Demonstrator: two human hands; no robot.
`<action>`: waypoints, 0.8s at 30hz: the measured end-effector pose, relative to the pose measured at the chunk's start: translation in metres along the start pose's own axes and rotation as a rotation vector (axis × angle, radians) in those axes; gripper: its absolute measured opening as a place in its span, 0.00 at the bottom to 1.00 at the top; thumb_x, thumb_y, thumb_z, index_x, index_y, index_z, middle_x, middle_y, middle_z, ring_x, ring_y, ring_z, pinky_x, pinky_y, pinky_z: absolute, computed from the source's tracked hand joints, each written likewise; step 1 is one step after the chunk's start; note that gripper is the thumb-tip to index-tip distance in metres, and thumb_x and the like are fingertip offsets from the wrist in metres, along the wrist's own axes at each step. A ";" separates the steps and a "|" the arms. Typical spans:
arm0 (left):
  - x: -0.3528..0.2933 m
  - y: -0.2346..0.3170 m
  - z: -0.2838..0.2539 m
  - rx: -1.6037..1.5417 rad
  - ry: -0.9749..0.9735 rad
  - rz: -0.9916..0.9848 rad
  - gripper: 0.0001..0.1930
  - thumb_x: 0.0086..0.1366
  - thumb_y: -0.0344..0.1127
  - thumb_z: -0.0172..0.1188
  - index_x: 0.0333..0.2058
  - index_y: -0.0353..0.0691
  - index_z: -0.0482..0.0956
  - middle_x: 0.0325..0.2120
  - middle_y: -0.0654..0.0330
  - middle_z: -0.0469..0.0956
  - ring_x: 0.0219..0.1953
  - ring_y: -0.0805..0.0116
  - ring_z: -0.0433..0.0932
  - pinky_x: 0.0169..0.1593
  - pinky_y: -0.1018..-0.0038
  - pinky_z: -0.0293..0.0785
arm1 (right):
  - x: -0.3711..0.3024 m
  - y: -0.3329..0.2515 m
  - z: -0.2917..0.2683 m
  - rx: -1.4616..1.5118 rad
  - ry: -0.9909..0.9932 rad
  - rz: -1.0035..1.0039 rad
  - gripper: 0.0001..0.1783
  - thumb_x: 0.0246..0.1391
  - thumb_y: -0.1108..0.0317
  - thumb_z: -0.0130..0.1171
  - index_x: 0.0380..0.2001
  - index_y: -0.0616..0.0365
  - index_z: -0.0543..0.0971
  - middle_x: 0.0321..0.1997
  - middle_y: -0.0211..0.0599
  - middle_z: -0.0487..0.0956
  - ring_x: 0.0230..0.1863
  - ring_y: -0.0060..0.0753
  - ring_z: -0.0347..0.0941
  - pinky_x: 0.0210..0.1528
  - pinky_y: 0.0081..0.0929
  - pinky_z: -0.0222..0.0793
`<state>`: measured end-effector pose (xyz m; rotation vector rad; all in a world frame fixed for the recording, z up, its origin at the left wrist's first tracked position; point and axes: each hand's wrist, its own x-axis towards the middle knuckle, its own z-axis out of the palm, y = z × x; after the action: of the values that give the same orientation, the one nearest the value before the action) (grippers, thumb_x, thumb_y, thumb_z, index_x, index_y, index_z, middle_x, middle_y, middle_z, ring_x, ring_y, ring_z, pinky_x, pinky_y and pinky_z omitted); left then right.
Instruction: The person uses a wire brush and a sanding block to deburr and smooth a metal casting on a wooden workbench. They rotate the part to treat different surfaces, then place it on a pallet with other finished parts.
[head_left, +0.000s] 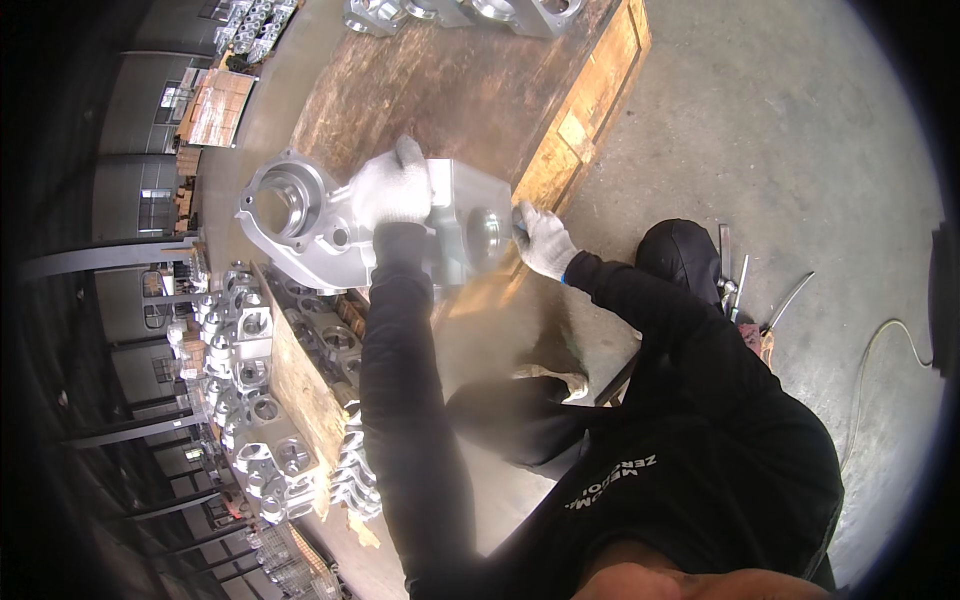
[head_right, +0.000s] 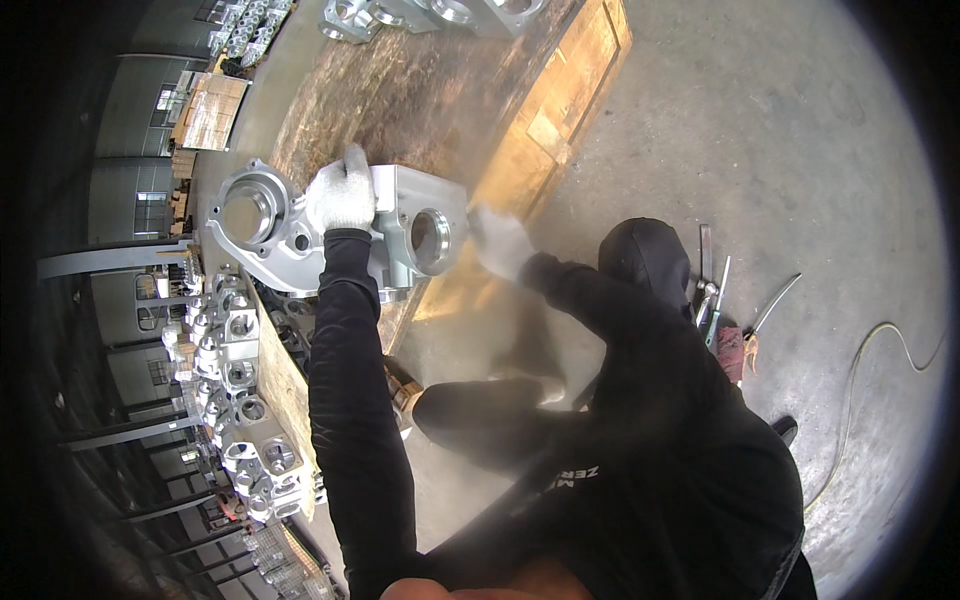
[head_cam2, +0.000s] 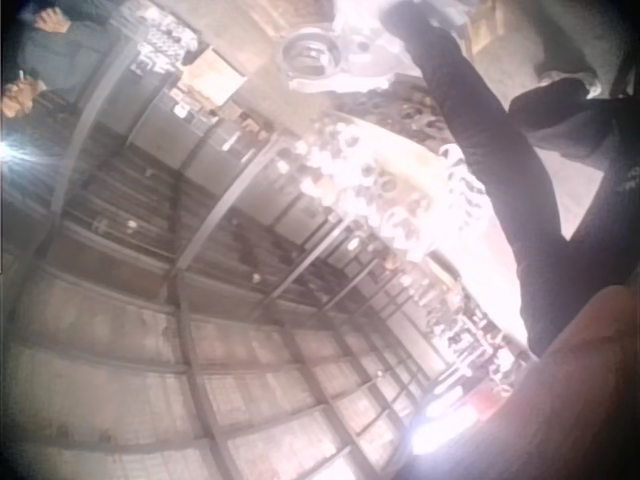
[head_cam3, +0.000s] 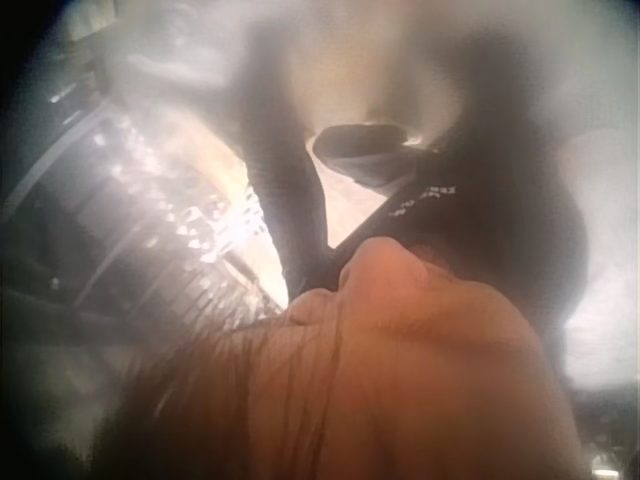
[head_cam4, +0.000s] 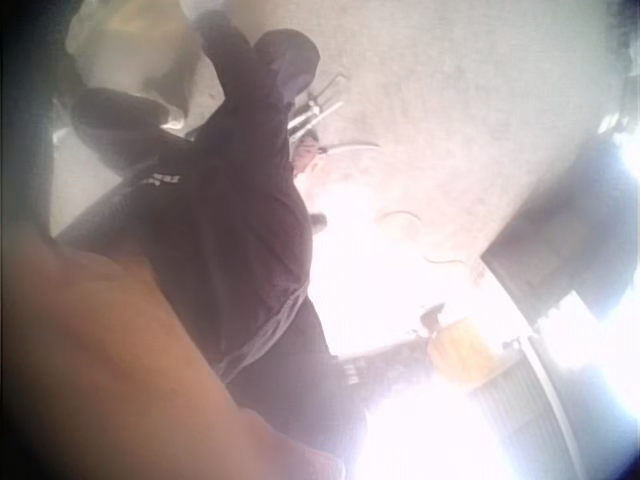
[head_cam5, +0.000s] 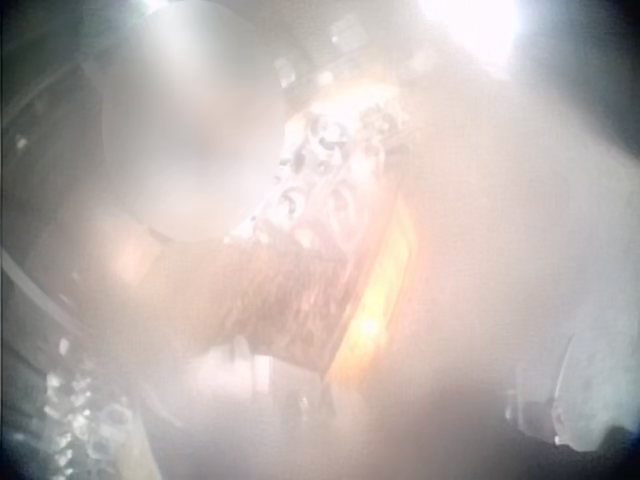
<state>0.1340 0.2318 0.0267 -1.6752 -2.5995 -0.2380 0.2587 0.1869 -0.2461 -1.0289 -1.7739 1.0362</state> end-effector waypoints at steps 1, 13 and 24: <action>0.000 0.001 -0.001 0.005 0.016 0.003 0.36 0.72 0.64 0.43 0.33 0.37 0.89 0.30 0.41 0.85 0.42 0.40 0.86 0.51 0.51 0.77 | -0.004 -0.002 -0.001 -0.005 -0.014 0.004 0.11 0.64 0.68 0.57 0.49 0.56 0.75 0.45 0.51 0.81 0.47 0.63 0.79 0.51 0.55 0.73; -0.004 0.001 -0.004 0.028 0.036 -0.011 0.34 0.71 0.63 0.43 0.38 0.40 0.90 0.35 0.42 0.86 0.45 0.40 0.85 0.56 0.52 0.77 | -0.039 0.001 -0.027 -0.301 -0.231 -0.192 0.11 0.63 0.64 0.64 0.43 0.53 0.74 0.38 0.38 0.83 0.43 0.50 0.81 0.49 0.47 0.72; -0.002 -0.006 -0.003 0.069 0.078 0.105 0.33 0.74 0.58 0.37 0.31 0.47 0.92 0.34 0.52 0.88 0.45 0.48 0.85 0.58 0.57 0.75 | 0.018 0.026 -0.037 -0.016 -0.032 0.027 0.13 0.67 0.66 0.62 0.50 0.58 0.74 0.43 0.49 0.85 0.47 0.56 0.83 0.47 0.44 0.79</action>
<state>0.1297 0.2268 0.0286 -1.7363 -2.4269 -0.2033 0.2927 0.2211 -0.2539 -1.0541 -1.8014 1.0622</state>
